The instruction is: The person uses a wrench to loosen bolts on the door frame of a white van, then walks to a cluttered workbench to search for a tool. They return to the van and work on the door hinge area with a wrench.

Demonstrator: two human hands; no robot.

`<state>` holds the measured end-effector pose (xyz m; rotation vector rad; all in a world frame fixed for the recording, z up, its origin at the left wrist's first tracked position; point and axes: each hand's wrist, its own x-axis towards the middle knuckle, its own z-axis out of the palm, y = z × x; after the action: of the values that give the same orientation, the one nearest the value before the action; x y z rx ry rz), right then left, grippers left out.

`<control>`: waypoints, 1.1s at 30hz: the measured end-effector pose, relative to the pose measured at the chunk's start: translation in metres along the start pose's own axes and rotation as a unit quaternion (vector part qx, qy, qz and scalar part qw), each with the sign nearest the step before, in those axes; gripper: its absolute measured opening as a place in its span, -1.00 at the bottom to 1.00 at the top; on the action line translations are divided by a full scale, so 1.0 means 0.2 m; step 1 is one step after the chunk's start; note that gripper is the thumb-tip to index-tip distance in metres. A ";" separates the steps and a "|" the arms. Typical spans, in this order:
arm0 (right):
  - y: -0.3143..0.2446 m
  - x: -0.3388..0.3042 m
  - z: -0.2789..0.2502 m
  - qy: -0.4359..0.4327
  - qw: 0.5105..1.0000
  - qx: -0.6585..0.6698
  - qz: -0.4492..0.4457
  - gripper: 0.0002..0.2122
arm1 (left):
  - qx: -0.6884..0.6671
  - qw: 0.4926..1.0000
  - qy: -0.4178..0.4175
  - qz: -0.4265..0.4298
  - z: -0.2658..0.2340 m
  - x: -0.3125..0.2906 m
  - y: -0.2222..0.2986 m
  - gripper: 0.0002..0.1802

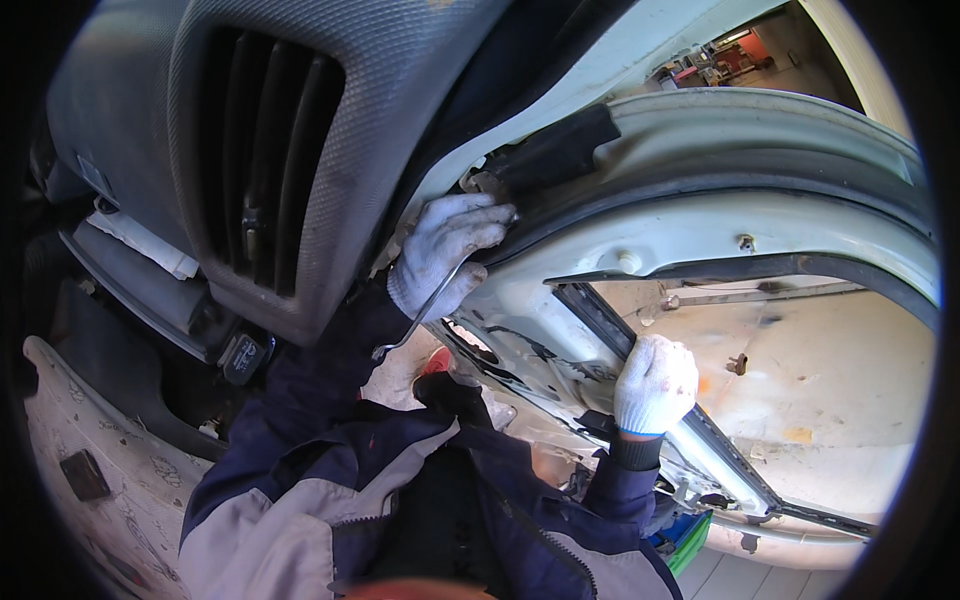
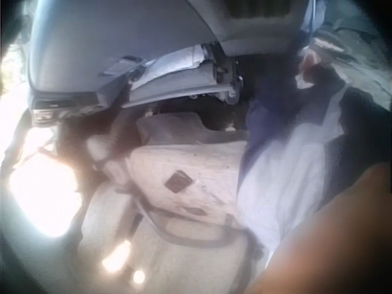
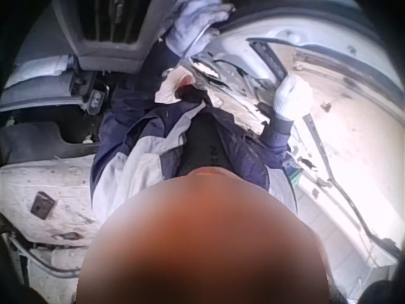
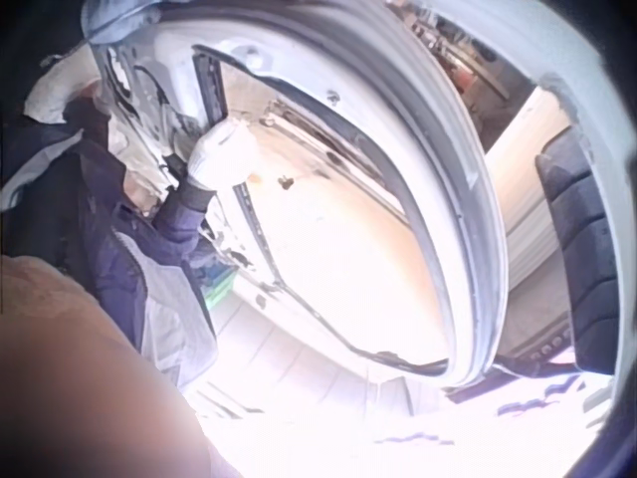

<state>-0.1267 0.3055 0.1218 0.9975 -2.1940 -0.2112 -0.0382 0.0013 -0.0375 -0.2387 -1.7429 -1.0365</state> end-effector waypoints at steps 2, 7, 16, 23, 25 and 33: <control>0.00 0.00 0.00 -0.002 1.000 0.002 0.003 -0.88 | -0.006 1.000 -0.001 0.019 0.01 -0.01 -0.03 -0.56; 0.00 -0.01 0.00 -0.001 1.000 0.012 0.014 -0.88 | 0.003 0.997 0.027 0.077 0.04 -0.02 -0.09 -0.49; 0.00 0.00 0.00 0.000 1.000 0.014 0.009 -0.88 | 0.024 0.999 -0.032 -0.007 -0.07 0.05 0.08 -0.50; 0.01 0.00 0.00 0.007 1.000 0.029 0.008 -0.88 | 0.045 0.998 -0.030 -0.021 -0.11 0.11 0.16 -0.43; 0.01 0.00 0.00 0.001 1.000 0.022 0.009 -0.89 | 0.052 0.998 -0.043 0.006 -0.13 0.10 0.13 -0.59; 0.01 0.00 -0.01 0.003 0.999 0.046 0.014 -0.90 | 0.028 0.994 0.003 0.108 -0.08 0.10 0.01 -0.51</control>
<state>-0.1268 0.3076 0.1251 1.0142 -2.2272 -0.0945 -0.0350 -0.0159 -0.0175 -0.3790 -1.6963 -0.8296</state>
